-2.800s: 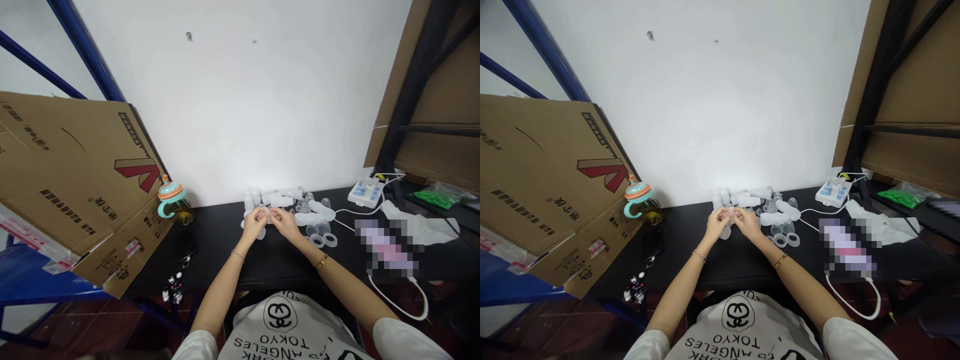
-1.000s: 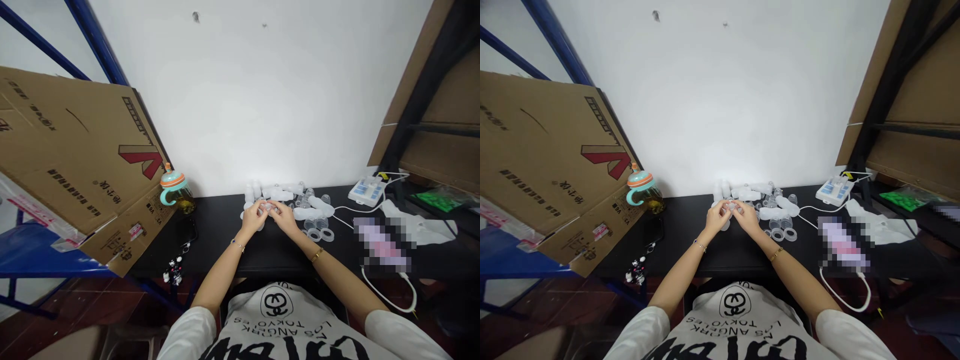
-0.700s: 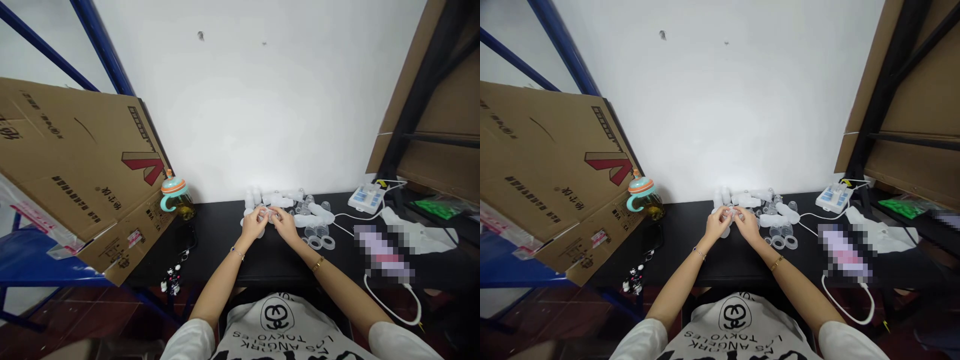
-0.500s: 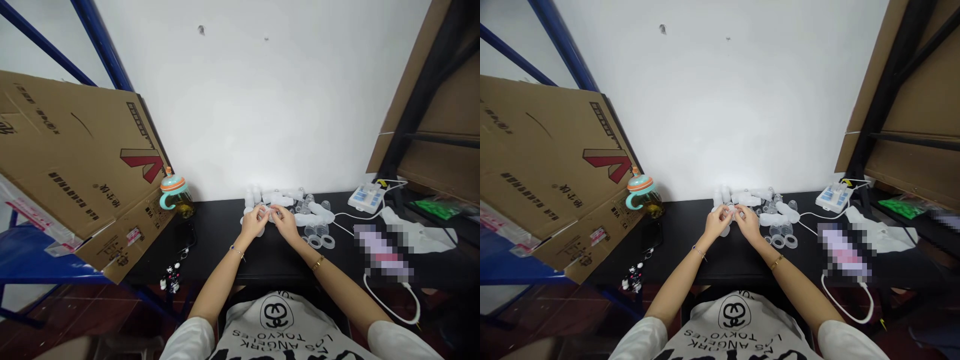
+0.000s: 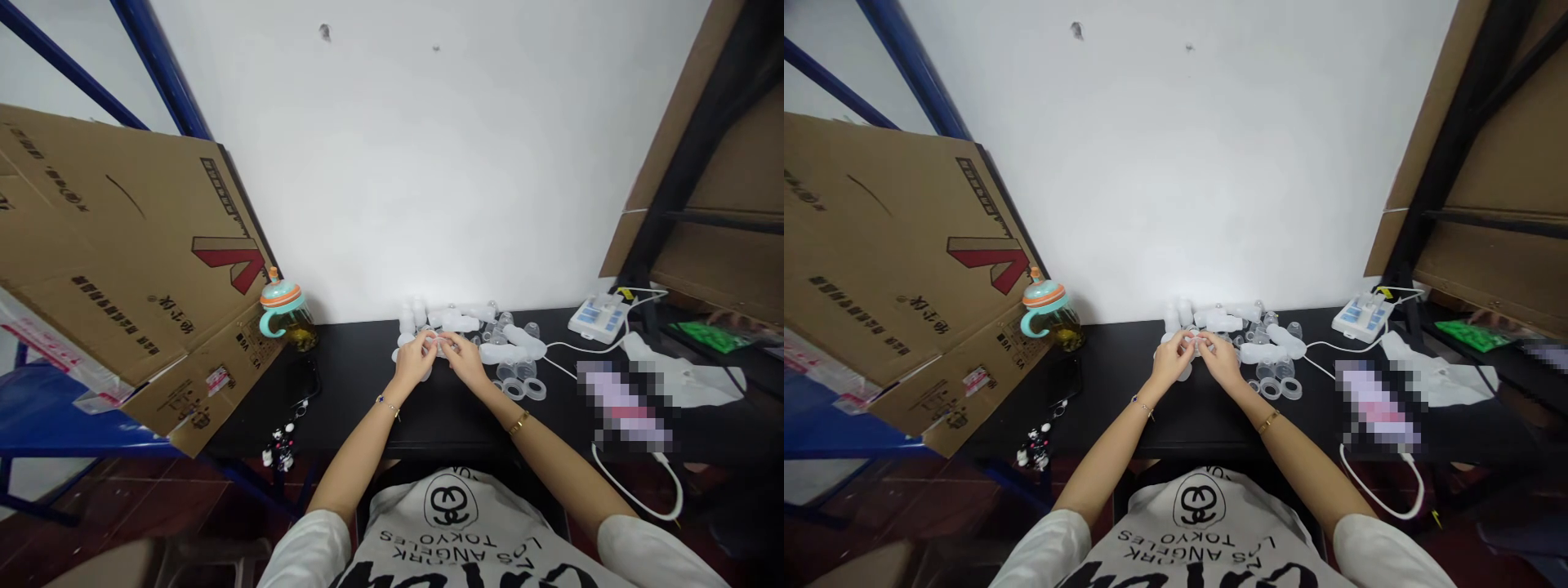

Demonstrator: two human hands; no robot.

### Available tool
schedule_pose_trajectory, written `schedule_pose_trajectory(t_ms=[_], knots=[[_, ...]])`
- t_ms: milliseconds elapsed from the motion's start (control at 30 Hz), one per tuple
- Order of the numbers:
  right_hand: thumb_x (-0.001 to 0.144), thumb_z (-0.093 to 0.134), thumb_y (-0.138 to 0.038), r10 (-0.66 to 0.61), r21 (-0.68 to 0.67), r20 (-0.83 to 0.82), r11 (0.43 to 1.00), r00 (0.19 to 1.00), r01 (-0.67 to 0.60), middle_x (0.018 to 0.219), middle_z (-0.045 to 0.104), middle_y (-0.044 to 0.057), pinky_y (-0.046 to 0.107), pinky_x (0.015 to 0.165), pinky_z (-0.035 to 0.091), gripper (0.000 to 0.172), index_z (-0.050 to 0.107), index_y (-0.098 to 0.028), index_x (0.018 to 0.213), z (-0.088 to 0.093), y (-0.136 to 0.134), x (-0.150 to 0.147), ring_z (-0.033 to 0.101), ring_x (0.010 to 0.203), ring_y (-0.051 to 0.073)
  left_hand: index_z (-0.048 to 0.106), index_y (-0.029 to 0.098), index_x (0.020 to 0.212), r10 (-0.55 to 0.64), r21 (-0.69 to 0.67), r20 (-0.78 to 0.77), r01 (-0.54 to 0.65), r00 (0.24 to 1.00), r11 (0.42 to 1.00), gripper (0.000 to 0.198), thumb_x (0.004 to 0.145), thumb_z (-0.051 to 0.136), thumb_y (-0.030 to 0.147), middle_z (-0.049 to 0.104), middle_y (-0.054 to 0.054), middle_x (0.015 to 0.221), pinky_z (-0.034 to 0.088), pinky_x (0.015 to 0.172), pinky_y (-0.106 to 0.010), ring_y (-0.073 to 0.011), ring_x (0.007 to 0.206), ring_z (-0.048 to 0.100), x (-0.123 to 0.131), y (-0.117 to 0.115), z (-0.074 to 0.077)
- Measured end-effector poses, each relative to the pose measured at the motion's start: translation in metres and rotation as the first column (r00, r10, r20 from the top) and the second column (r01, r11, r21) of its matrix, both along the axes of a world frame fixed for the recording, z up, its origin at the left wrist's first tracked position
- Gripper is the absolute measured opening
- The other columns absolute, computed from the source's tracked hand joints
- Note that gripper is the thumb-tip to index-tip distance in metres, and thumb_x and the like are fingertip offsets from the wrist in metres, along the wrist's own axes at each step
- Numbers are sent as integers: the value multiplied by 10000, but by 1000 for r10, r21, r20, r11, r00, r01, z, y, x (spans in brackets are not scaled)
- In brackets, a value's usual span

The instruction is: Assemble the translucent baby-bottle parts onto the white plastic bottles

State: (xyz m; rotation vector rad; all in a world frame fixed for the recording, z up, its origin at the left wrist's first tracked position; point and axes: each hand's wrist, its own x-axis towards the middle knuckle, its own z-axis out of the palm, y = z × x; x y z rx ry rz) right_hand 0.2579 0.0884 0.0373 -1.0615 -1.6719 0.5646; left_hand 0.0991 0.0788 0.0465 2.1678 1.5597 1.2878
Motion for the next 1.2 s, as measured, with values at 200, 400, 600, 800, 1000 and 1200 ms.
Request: schedule_pose_trajectory(t_ms=[200, 400, 600, 800, 1000, 1200], knots=[[902, 520, -394, 23, 3, -12, 1000, 1000, -23, 784, 733, 39, 266, 544, 486, 340, 741, -182, 1050, 1, -1, 0, 625, 574, 170, 704, 240, 1142, -4, -23, -20, 3, 1000, 1000, 255, 934, 588, 332, 731, -6, 815, 431, 627, -237, -146, 660, 656, -1, 2, -1], [889, 529, -383, 11, 33, 12, 999, 1000, -12, 804, 751, 49, 259, 545, 481, 324, 755, -191, 1019, -1, 2, -1, 642, 603, 178, 714, 228, 1104, -16, -8, -23, 15, 1000, 1000, 237, 933, 580, 324, 708, 1, 758, 418, 618, -236, -141, 633, 629, -3, 3, -1], [881, 542, -374, -16, 85, 53, 996, 998, 11, 787, 765, 42, 274, 587, 476, 315, 790, -193, 955, -2, 4, 0, 612, 578, 175, 719, 225, 1080, -31, -10, -6, 31, 1000, 999, 232, 936, 574, 336, 706, 4, 747, 409, 621, -232, -133, 618, 611, -4, 3, -1], [886, 555, -365, -28, 93, 87, 995, 996, 20, 845, 791, 48, 282, 611, 482, 322, 810, -196, 989, -3, 6, 2, 621, 593, 180, 721, 225, 1082, -32, -2, -1, 32, 1000, 1000, 229, 931, 585, 332, 716, 2, 780, 404, 620, -228, -123, 611, 606, -4, 3, -1], [896, 556, -351, -26, 108, 93, 994, 995, 16, 852, 797, 49, 275, 638, 487, 328, 818, -186, 1003, -3, 6, 3, 636, 623, 181, 726, 221, 1078, -39, -6, -3, 39, 999, 999, 225, 929, 593, 323, 715, 6, 777, 416, 632, -220, -115, 612, 608, -5, 2, 1], [888, 552, -392, -29, 62, 23, 998, 999, 27, 784, 763, 42, 259, 576, 475, 346, 800, -177, 994, -1, 3, 2, 598, 572, 164, 724, 227, 1082, -4, -21, 5, 4, 1000, 1000, 217, 916, 610, 307, 731, 8, 796, 425, 642, -224, -122, 637, 636, -2, -1, 4]])
